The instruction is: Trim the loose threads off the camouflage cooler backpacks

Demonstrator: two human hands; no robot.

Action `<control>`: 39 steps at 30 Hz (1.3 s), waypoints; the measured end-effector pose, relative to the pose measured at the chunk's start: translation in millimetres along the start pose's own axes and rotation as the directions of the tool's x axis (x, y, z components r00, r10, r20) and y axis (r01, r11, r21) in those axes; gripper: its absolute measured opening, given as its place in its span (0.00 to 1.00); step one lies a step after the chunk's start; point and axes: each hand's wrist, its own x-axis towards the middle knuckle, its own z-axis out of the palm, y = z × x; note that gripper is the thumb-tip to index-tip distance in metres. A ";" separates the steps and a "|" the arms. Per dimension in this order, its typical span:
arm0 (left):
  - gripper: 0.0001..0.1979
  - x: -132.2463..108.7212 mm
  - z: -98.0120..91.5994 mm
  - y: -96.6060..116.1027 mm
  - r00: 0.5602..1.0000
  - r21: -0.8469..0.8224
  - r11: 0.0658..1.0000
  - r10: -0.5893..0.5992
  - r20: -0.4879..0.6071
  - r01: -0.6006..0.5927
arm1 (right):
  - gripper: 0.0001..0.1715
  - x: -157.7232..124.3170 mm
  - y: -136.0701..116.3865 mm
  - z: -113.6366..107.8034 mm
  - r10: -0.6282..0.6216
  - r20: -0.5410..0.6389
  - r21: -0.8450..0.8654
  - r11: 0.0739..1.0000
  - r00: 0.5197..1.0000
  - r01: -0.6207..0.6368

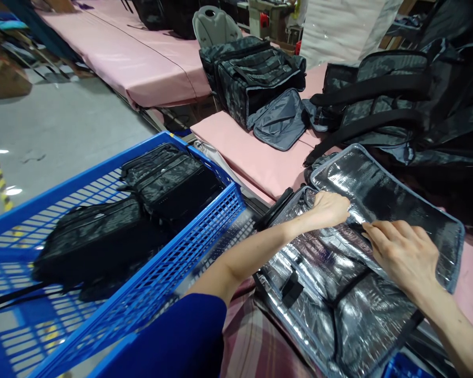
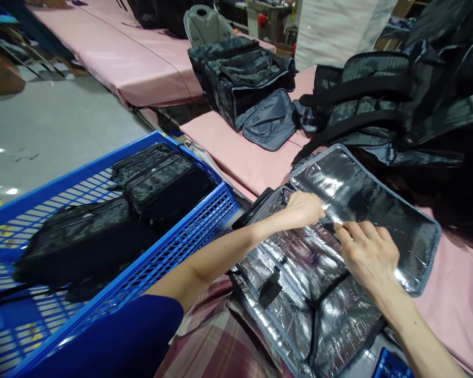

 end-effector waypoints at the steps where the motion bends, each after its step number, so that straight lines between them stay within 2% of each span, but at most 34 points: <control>1: 0.13 -0.4 -0.4 0.0 1.000 -0.001 1.000 0.001 0.004 -0.001 | 0.07 -0.2 -0.3 -0.1 0.004 -0.009 -0.020 1.000 1.000 -0.004; 3: 0.13 -3.8 1.7 -1.2 1.000 -0.006 1.000 0.011 -0.015 -0.011 | 0.08 -1.1 -0.7 0.8 0.009 0.009 -0.039 0.999 1.000 -0.008; 5: 0.14 -11.6 10.5 -4.7 0.989 -0.014 0.999 0.047 -0.137 -0.050 | 0.09 -2.7 -0.3 2.8 0.028 0.038 -0.039 0.999 0.999 -0.026; 6: 0.14 -16.8 17.9 -7.2 0.970 -0.016 0.997 0.071 -0.231 -0.077 | 0.08 -3.5 0.3 4.0 0.040 0.040 -0.036 0.999 0.998 -0.039; 8: 0.17 -27.9 37.3 -12.6 0.903 -0.009 0.989 0.128 -0.410 -0.145 | 0.07 -5.0 2.4 6.7 0.064 0.026 -0.024 0.998 0.998 -0.063; 11: 0.17 -39.7 67.7 -17.5 0.823 0.018 0.977 0.190 -0.535 -0.214 | 0.06 -6.8 7.1 9.6 0.093 -0.001 0.014 0.996 0.996 -0.093; 13: 0.17 -41.4 81.2 -16.6 0.804 0.035 0.974 0.205 -0.558 -0.224 | 0.07 -8.5 10.7 9.7 0.103 -0.005 0.035 0.994 0.995 -0.102; 16: 0.17 -36.9 87.8 -11.9 0.814 0.036 0.977 0.195 -0.547 -0.209 | 0.08 -13.3 14.6 5.9 0.105 -0.018 0.032 0.994 0.994 -0.105; 19: 0.17 -32.9 84.9 -8.7 0.824 0.033 0.978 0.193 -0.533 -0.207 | 0.09 -18.8 12.6 -0.9 0.077 -0.043 -0.008 0.997 0.996 -0.078; 23: 0.17 -35.3 79.8 -8.5 0.806 0.033 0.969 0.222 -0.549 -0.245 | 0.08 -19.9 0.6 -8.4 -0.009 -0.014 -0.057 0.998 1.000 0.008; 28: 0.15 -38.2 77.4 -9.0 0.801 0.026 0.963 0.237 -0.550 -0.268 | 0.08 -12.9 -11.4 -10.5 -0.020 -0.012 -0.121 0.992 1.000 0.018; 33: 0.12 -32.3 82.8 -9.8 0.748 0.039 0.958 0.247 -0.616 -0.284 | 0.06 -8.4 -17.7 -9.0 -0.024 0.020 -0.180 0.983 1.000 0.027; 36: 0.10 -29.2 85.7 -10.8 0.704 0.054 0.951 0.264 -0.659 -0.306 | 0.04 -8.2 -18.6 -9.4 0.017 0.030 -0.160 0.987 0.999 -0.012; 39: 0.10 -28.7 86.2 -11.8 0.689 0.062 0.946 0.275 -0.671 -0.317 | 0.07 -7.8 -17.3 -10.6 0.067 0.012 -0.120 0.991 0.998 -0.066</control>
